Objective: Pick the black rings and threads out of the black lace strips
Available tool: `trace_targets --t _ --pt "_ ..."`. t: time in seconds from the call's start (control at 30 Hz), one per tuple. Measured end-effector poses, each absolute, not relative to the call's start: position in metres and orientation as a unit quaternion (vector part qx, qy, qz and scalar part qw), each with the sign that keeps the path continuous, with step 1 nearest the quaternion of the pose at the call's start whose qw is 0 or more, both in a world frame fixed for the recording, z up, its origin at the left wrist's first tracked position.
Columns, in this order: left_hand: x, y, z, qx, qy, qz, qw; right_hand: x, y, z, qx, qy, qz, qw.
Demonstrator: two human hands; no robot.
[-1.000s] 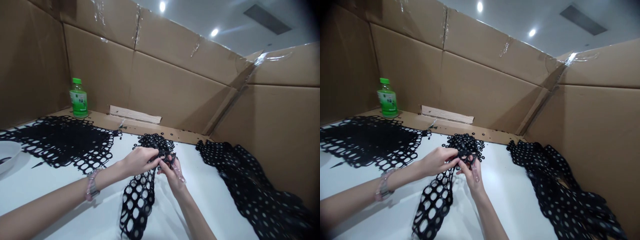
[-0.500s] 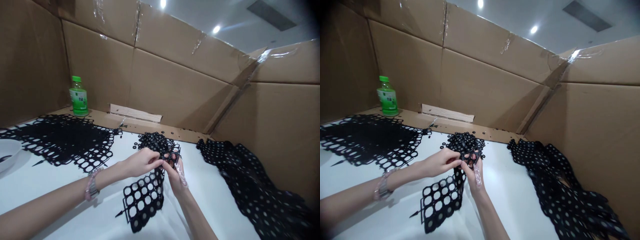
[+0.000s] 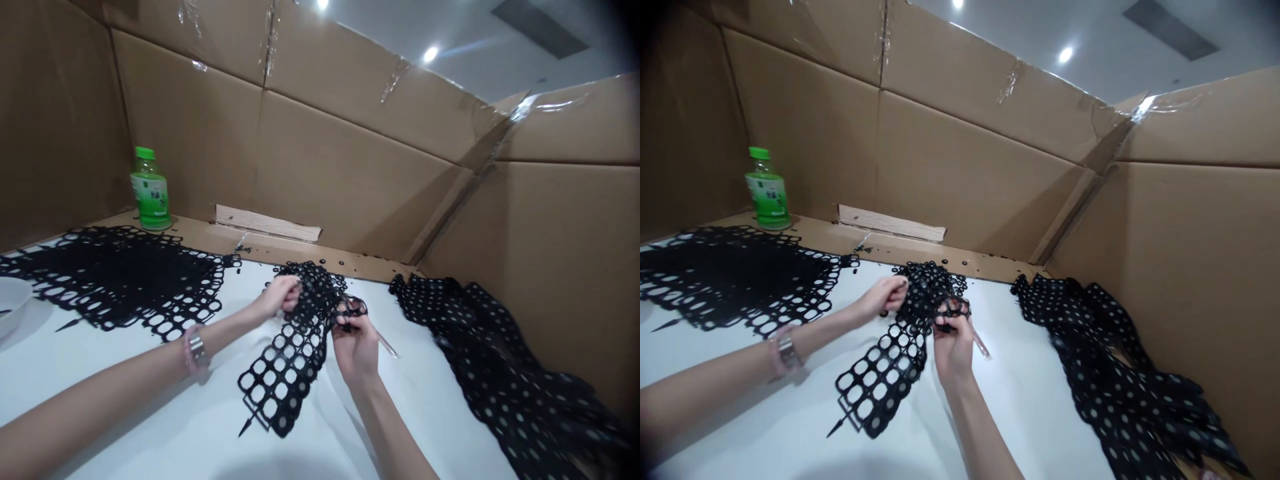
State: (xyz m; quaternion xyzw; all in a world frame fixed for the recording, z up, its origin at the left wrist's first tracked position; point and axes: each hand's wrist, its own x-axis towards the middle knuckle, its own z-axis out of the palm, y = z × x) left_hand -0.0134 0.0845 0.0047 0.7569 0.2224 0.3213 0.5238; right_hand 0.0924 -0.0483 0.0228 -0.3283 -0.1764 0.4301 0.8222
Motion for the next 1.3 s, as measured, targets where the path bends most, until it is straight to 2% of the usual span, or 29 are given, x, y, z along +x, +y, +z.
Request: trace_targets --t 0.13,0.33,0.5,0.63,0.87,1.0,1.1,1.2,1.3 --pt "-0.013 0.114 -0.001 0.775 0.264 0.36 0.447 0.091 -0.048 0.022 -0.319 -0.141 0.468 0.812" --pt "-0.005 0.112 -0.008 0.811 0.267 0.366 0.369 0.091 -0.048 0.02 -0.299 -0.13 0.5 0.802" --pt "-0.018 0.084 0.015 0.852 0.166 0.421 0.264 0.094 -0.048 0.02 -0.292 -0.143 0.485 0.812" --pt "-0.023 0.046 0.032 0.888 0.081 0.352 0.286 0.093 -0.049 0.019 -0.283 -0.152 0.459 0.828" --pt "-0.016 0.02 0.036 0.846 0.168 0.254 0.438 0.094 -0.049 0.018 -0.27 -0.219 0.438 0.829" --pt "-0.02 0.022 0.04 0.865 0.177 0.281 0.377 0.094 -0.048 0.015 -0.337 -0.267 0.378 0.82" --pt "-0.025 0.023 0.042 0.889 0.174 0.284 0.315 0.092 -0.048 0.013 -0.411 -0.342 0.341 0.773" --pt "-0.028 0.022 0.045 0.911 0.172 0.272 0.258 0.093 -0.049 0.014 -0.435 -0.395 0.357 0.727" --pt "-0.029 0.019 0.047 0.922 0.163 0.277 0.214 0.095 -0.051 0.018 -0.432 -0.381 0.372 0.728"
